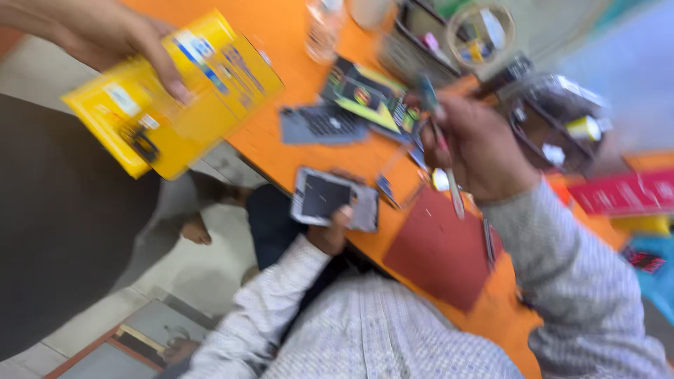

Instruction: The person cleans the internal frame of a mobile phone using a metal tool and a brush, then peels a protective film off a replacement screen component.

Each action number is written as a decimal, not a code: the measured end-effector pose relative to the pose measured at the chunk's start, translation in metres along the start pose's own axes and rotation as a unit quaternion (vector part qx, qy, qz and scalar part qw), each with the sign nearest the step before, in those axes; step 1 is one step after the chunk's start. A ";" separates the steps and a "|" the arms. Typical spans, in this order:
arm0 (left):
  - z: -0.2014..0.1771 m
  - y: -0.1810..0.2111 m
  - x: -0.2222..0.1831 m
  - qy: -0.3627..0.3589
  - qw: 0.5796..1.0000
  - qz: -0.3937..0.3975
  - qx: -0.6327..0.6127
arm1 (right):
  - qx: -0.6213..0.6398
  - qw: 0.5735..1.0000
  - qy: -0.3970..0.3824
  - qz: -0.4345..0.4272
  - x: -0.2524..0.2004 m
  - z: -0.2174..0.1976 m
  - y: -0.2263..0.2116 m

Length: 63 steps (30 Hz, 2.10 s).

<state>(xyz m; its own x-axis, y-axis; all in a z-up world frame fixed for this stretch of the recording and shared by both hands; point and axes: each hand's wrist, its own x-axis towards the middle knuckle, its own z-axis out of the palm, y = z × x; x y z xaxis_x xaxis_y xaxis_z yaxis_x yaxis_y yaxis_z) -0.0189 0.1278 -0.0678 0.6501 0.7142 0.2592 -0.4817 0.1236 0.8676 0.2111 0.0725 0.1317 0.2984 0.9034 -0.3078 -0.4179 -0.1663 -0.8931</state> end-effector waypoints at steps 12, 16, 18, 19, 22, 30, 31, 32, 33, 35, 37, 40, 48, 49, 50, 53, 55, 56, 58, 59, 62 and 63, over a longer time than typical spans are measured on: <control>0.143 -0.014 -0.058 -0.044 0.965 -0.204 0.161 | -0.184 0.911 0.370 -0.005 -0.254 -0.121 0.212; 0.142 -0.018 -0.060 -0.022 0.960 -0.246 0.134 | -0.448 0.818 0.323 -0.159 -0.246 -0.106 0.220; 0.145 -0.019 -0.060 -0.015 0.962 -0.237 0.136 | -0.501 0.788 0.309 -0.184 -0.231 -0.099 0.214; 0.145 -0.017 -0.062 -0.022 0.961 -0.223 0.162 | -0.523 0.776 0.291 -0.198 -0.223 -0.094 0.210; 0.145 -0.015 -0.063 -0.037 0.959 -0.196 0.201 | -0.574 0.743 0.243 -0.246 -0.195 -0.084 0.198; 0.143 -0.017 -0.061 -0.025 0.963 -0.225 0.148 | -0.613 0.716 0.242 -0.229 -0.209 -0.085 0.192; 0.142 -0.018 -0.059 -0.027 0.962 -0.213 0.167 | -0.606 0.721 0.239 -0.237 -0.203 -0.087 0.193; 0.141 -0.019 -0.060 -0.034 0.960 -0.208 0.185 | -0.598 0.727 0.241 -0.238 -0.196 -0.086 0.195; 0.140 -0.020 -0.062 -0.041 0.957 -0.202 0.203 | -0.589 0.733 0.243 -0.238 -0.188 -0.085 0.196; 0.140 -0.022 -0.061 -0.022 0.958 -0.239 0.155 | -0.576 0.747 0.226 -0.243 -0.171 -0.085 0.197; 0.142 -0.021 -0.062 -0.019 0.963 -0.232 0.133 | -0.580 0.745 0.219 -0.247 -0.175 -0.085 0.197; 0.143 -0.019 -0.058 -0.034 0.974 -0.169 0.148 | -0.599 0.729 0.238 -0.232 -0.209 -0.087 0.195; 0.146 -0.026 -0.076 -0.066 0.983 -0.124 0.117 | -0.548 0.760 0.319 -0.144 -0.217 -0.083 0.204; 0.146 -0.029 -0.075 -0.063 0.985 -0.111 0.116 | -0.556 0.753 0.308 -0.171 -0.211 -0.084 0.202; 0.147 -0.033 -0.078 -0.058 0.986 -0.105 0.114 | -0.564 0.747 0.296 -0.192 -0.207 -0.085 0.201; 0.150 -0.037 -0.085 -0.066 0.986 -0.088 0.128 | -0.583 0.733 0.295 -0.189 -0.198 -0.085 0.201; 0.151 -0.039 -0.084 -0.077 0.987 -0.062 0.127 | -0.600 0.717 0.303 -0.186 -0.193 -0.085 0.202; 0.152 -0.039 -0.088 -0.080 0.989 -0.047 0.119 | -0.611 0.707 0.303 -0.188 -0.193 -0.084 0.203; 0.152 -0.044 -0.093 -0.079 0.987 -0.014 0.137 | -0.629 0.691 0.300 -0.192 -0.197 -0.082 0.209; 0.152 -0.049 -0.093 -0.075 0.984 0.004 0.163 | -0.637 0.684 0.298 -0.193 -0.203 -0.079 0.213; 0.151 -0.056 -0.097 -0.072 0.974 0.033 0.211 | -0.649 0.679 0.293 -0.178 -0.229 -0.068 0.218; 0.151 -0.057 -0.098 -0.074 0.971 0.039 0.222 | -0.651 0.680 0.293 -0.169 -0.233 -0.066 0.217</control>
<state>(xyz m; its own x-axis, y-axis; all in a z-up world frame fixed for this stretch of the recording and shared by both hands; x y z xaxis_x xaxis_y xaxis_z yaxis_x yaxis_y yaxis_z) 0.0338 -0.0529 -0.0789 0.7146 0.5993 0.3608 -0.2523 -0.2602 0.9320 0.1070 -0.2005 -0.0120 0.6379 0.7282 0.2504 0.7594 -0.5409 -0.3617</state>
